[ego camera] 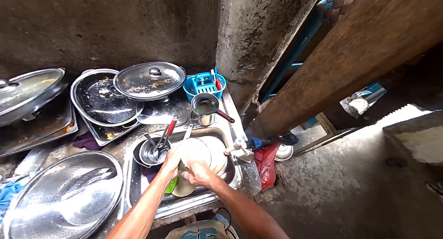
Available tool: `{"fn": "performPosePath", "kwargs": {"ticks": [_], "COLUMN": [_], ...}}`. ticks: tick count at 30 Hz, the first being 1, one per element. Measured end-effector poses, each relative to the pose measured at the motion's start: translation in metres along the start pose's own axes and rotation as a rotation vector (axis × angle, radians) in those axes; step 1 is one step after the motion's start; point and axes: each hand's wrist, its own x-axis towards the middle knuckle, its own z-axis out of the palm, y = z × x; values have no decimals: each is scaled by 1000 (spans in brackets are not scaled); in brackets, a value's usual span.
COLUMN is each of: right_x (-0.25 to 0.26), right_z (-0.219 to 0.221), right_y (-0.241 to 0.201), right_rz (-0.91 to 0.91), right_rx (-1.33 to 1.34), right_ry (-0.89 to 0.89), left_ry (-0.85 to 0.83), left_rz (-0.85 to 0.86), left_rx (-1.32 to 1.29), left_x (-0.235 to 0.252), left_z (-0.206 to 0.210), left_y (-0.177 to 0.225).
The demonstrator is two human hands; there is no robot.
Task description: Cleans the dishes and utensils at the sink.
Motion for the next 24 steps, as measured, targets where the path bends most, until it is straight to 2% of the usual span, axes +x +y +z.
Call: {"fn": "performPosePath", "kwargs": {"ticks": [3,5,8,11,14,15,17,20,22,24], "right_x": [-8,-11,-8,-1,14,19,23,19,21,21], "right_z": [-7,-5,2,12,19,17,14,-2,-6,4], "right_y": [4,7,10,32,51,52,49,32,19,6], "right_rz": [-156,-202,-80,119,582,659,565,268,117,-97], "right_rx": [649,982,1281,1370,1045,920,761,435,147,-123], "right_ry": [98,125,275,456,682,737,757,626,561,588], "left_ry": [-8,-52,-53,-10,88,142,280,359,342,243], "left_rz": [-80,-120,-163,-210,-157,-120,-25,109,162,181], "left_rx": [-184,-393,-570,-746,-759,-696,-479,-297,-309,-421], "left_x": [-4,-4,-8,-14,-11,-12,-15,-20,-20,-23], "left_z": [-9,-18,-23,-19,-16,-14,-6,5,13,19], "left_y": [-4,-20,-51,-63,-66,-66,-65,-59,-51,-46]}}
